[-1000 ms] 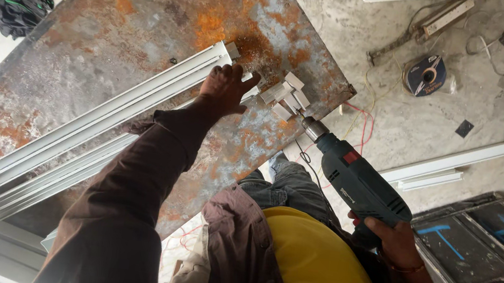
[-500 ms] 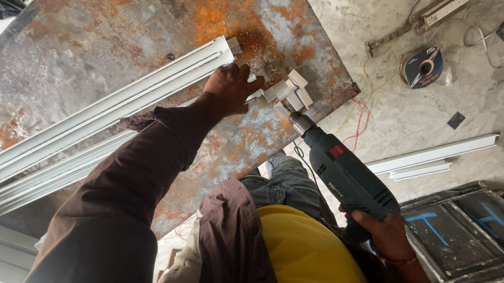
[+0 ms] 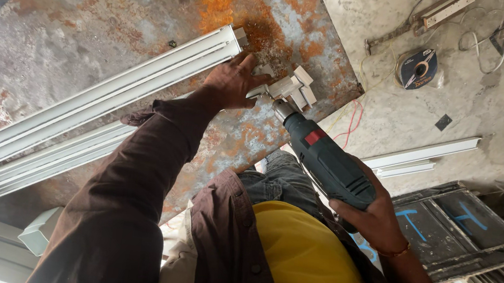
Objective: The person uses a corded drill to drive screws into white metal frame sections on a workbench. They repeatedly align the frame pieces, insert screws, and fasten them, then move completed sections aside.
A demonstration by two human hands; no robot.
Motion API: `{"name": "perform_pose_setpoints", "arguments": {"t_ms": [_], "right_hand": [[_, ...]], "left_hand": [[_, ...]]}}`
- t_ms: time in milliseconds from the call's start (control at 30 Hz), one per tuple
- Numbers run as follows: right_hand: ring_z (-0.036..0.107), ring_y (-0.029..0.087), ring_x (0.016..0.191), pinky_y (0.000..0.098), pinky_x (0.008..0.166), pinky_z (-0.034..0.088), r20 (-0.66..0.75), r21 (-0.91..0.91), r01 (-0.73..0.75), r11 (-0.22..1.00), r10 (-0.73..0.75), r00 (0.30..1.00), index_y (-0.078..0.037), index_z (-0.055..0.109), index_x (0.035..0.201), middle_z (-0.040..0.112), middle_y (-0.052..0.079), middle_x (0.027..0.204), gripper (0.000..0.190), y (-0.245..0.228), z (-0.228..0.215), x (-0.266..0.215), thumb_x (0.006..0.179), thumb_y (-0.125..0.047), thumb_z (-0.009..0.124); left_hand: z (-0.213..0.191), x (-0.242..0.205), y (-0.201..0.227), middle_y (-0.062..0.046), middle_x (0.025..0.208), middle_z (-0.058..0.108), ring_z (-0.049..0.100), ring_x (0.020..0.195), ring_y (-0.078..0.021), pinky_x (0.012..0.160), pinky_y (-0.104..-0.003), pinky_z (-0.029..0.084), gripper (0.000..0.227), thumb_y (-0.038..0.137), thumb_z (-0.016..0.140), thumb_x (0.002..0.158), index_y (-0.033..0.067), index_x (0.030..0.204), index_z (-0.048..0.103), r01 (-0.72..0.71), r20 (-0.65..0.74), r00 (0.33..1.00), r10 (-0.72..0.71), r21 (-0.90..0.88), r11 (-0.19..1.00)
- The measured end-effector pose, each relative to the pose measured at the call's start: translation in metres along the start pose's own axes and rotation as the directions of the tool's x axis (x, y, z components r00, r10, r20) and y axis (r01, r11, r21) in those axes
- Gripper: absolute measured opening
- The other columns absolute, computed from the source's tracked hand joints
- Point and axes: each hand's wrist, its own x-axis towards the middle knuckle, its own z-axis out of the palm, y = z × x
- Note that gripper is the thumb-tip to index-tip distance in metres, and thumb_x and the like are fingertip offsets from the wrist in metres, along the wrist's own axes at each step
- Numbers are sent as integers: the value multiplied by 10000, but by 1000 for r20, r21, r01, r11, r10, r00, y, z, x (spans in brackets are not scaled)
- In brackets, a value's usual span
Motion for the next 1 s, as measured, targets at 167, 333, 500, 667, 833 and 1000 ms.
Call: {"name": "perform_pose_setpoints", "arguments": {"t_ms": [167, 333, 500, 667, 833, 1000], "right_hand": [[614, 114, 1100, 296, 913, 527, 1, -61, -20, 998, 20, 1000, 3, 441, 1517, 650, 82, 1270, 838, -13, 2, 2, 754, 14, 787], [643, 122, 1086, 302, 882, 546, -2, -132, -63, 989, 63, 998, -3, 444, 1505, 669, 85, 1258, 820, -22, 4, 5, 758, -25, 783], [642, 133, 1073, 293, 900, 529, -26, -325, -34, 945, 27, 999, 3, 469, 1495, 702, 109, 1219, 833, -38, 14, 14, 747, -104, 820], [681, 123, 1024, 284, 882, 544, -16, -457, -10, 890, 3, 1000, -5, 495, 1469, 739, 104, 1154, 832, -51, 25, 31, 731, -172, 840], [680, 119, 997, 281, 874, 543, -22, -467, -38, 884, 31, 999, -16, 513, 1465, 749, 105, 1125, 811, -61, 32, 41, 740, -194, 829], [671, 124, 1004, 289, 879, 539, -3, -516, -16, 856, 17, 1000, -18, 510, 1464, 739, 107, 1140, 816, -67, 35, 49, 738, -199, 835]], "left_hand": [[-10, 1, 1, -161, 1406, 395, 443, 1346, -367, 968, -461, 544, 767, 528, 796, 807, 405, 1491, 471, 2, 43, 999, 0, -40, 999], [-8, 3, 1, -141, 1407, 399, 422, 1372, -375, 989, -464, 529, 738, 488, 820, 787, 400, 1454, 517, -2, 21, 1000, 3, -78, 997], [-5, 3, -2, -138, 1381, 430, 438, 1361, -374, 1023, -454, 509, 792, 437, 853, 740, 371, 1456, 521, -27, -31, 999, 24, -91, 995], [-4, 2, -3, -133, 1376, 451, 509, 1297, -360, 993, -467, 520, 815, 403, 876, 717, 315, 1451, 532, 0, -23, 1000, -4, -167, 986], [-4, -2, -6, -126, 1341, 471, 505, 1308, -338, 998, -447, 518, 794, 440, 891, 679, 356, 1402, 576, -57, -119, 992, 41, -140, 988], [-3, 2, -7, -123, 1337, 469, 471, 1330, -336, 996, -447, 515, 816, 480, 889, 697, 341, 1429, 556, -55, -97, 994, 43, -124, 991]]}}
